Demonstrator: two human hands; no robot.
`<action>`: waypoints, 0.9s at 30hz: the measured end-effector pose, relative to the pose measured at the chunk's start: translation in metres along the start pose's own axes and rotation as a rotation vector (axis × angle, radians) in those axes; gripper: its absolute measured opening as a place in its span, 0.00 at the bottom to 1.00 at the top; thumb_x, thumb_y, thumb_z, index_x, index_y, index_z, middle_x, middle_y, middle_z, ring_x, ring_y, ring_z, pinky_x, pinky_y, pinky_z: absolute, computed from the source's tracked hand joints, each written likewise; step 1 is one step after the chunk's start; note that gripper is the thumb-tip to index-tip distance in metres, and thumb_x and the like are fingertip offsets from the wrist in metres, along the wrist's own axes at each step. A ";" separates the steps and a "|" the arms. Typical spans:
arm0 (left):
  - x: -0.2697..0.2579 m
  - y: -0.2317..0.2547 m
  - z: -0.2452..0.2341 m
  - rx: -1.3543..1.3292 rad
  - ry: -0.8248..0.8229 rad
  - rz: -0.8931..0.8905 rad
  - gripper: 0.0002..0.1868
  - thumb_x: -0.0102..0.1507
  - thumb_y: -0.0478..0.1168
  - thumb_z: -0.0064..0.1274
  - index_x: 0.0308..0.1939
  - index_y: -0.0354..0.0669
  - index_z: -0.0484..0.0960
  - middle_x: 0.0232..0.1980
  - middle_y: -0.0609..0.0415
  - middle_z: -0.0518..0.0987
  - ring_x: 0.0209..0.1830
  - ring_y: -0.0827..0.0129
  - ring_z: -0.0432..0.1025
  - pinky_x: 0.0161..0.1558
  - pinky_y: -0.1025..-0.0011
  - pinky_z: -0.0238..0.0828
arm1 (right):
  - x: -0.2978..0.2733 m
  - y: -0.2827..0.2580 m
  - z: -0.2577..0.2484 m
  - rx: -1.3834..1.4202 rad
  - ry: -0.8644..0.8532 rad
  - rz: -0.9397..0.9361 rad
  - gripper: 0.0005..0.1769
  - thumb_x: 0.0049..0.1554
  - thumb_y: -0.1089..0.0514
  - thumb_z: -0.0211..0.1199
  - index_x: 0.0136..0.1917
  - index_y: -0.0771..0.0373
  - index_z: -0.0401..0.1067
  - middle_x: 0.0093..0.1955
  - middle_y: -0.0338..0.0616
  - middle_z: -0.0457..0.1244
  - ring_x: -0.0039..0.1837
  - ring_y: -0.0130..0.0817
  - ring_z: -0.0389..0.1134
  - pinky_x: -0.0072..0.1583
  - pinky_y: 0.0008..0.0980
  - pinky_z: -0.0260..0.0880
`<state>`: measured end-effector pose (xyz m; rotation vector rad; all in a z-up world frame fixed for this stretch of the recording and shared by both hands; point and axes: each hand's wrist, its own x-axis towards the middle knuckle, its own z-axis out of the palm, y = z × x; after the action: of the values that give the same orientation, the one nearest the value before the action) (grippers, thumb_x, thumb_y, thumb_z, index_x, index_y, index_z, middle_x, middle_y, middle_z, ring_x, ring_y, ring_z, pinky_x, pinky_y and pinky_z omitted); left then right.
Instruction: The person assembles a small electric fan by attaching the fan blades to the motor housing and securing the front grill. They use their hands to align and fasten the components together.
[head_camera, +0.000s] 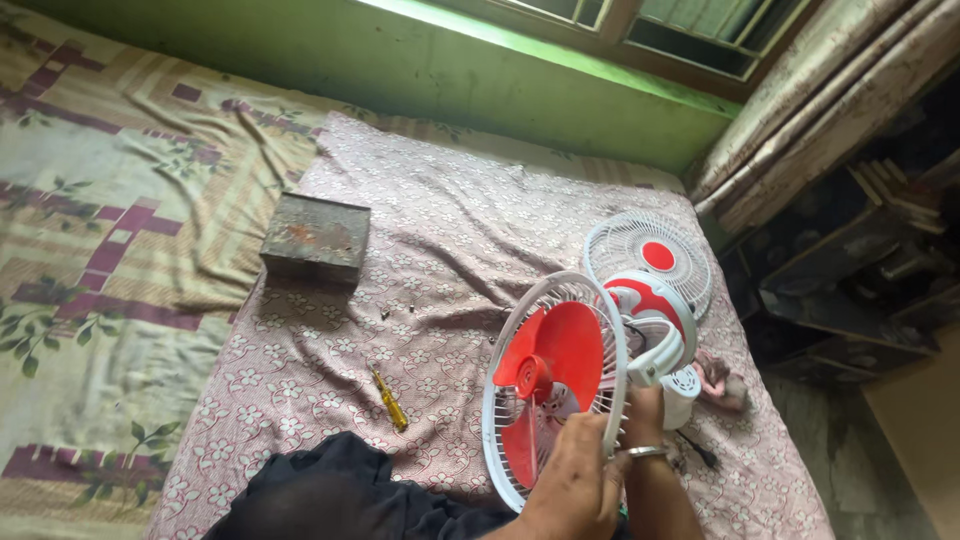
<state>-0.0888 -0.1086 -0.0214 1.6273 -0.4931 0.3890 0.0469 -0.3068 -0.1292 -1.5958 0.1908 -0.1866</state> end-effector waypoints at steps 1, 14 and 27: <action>0.003 0.004 -0.008 0.044 -0.154 -0.081 0.21 0.68 0.39 0.52 0.62 0.33 0.69 0.54 0.33 0.72 0.53 0.39 0.70 0.55 0.49 0.68 | 0.001 0.000 0.000 -0.007 -0.004 0.005 0.14 0.52 0.60 0.57 0.50 0.67 0.75 0.38 0.40 0.67 0.36 0.28 0.68 0.35 0.28 0.67; 0.082 -0.031 -0.097 0.402 -0.514 -0.173 0.72 0.42 0.57 0.77 0.81 0.57 0.46 0.82 0.35 0.39 0.82 0.38 0.35 0.75 0.47 0.38 | 0.009 -0.015 0.010 -0.023 -0.003 -0.061 0.13 0.54 0.63 0.58 0.52 0.67 0.74 0.38 0.41 0.67 0.36 0.30 0.68 0.34 0.28 0.67; 0.093 -0.098 -0.086 0.247 -0.010 -0.326 0.45 0.54 0.53 0.69 0.71 0.45 0.67 0.73 0.45 0.69 0.72 0.56 0.65 0.71 0.60 0.60 | 0.000 0.013 -0.002 -0.065 0.009 -0.019 0.13 0.55 0.65 0.60 0.54 0.67 0.72 0.39 0.43 0.67 0.36 0.32 0.69 0.33 0.29 0.67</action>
<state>0.0445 -0.0240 -0.0456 1.9124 -0.1839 0.2023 0.0464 -0.3093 -0.1421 -1.6625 0.1905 -0.2046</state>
